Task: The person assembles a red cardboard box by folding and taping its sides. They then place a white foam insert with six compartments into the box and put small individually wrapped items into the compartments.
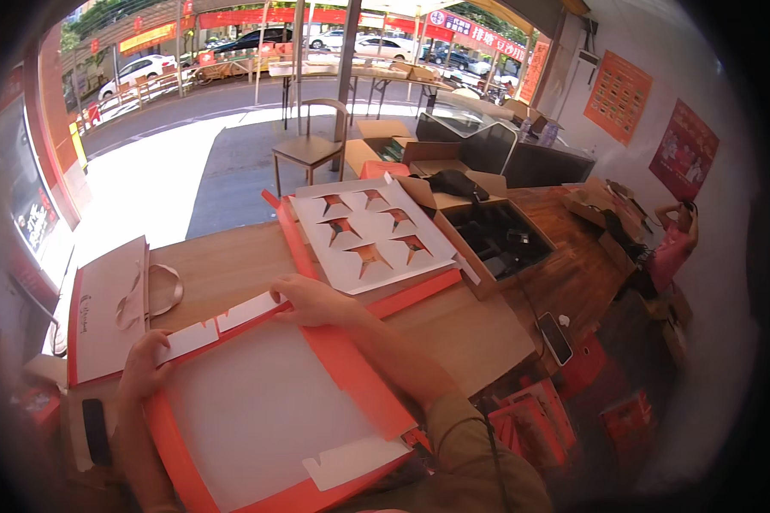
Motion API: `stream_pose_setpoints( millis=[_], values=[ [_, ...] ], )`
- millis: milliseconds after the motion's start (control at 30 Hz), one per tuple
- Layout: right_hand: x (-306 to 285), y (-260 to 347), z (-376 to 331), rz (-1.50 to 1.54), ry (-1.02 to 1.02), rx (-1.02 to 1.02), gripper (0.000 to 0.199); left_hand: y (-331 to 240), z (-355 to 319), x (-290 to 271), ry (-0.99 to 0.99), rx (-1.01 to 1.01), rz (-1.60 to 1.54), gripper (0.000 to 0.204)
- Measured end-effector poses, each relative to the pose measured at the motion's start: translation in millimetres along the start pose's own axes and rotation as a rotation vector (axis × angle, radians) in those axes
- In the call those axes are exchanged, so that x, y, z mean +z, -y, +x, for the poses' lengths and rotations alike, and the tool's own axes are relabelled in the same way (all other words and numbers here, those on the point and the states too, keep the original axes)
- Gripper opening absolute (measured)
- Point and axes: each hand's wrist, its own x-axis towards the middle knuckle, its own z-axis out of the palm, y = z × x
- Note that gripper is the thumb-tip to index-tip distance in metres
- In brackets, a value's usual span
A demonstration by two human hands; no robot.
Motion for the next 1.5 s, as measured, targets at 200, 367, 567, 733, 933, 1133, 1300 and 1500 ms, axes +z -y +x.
stream_pose_setpoints(
  millis=[200,367,567,733,933,1133,1300,1500],
  values=[
    [10,0,5,-0.038,-0.030,-0.033,0.027,9,-7,11,-0.023,0.011,0.171,0.035],
    [13,-11,2,-0.023,-0.057,-0.042,0.027,20,-2,23,-0.049,0.095,0.198,0.035],
    [4,-6,-2,-0.010,0.021,0.036,0.037,14,-11,22,-0.062,0.054,0.168,0.033],
    [3,-12,-7,-0.048,0.027,0.080,0.044,8,0,19,-0.023,0.080,0.162,0.033],
    [3,-13,-4,-0.150,0.066,-0.002,0.044,5,-7,21,-0.051,0.090,0.094,0.033],
    [21,-26,2,-0.226,0.018,0.023,0.041,0,-10,18,-0.046,0.041,0.174,0.033],
    [34,-34,11,-0.402,0.005,0.046,0.048,6,-8,13,-0.016,0.134,0.216,0.037],
    [34,-32,8,-0.412,-0.076,0.005,0.056,25,-13,14,-0.029,0.114,0.170,0.050]
  ],
)
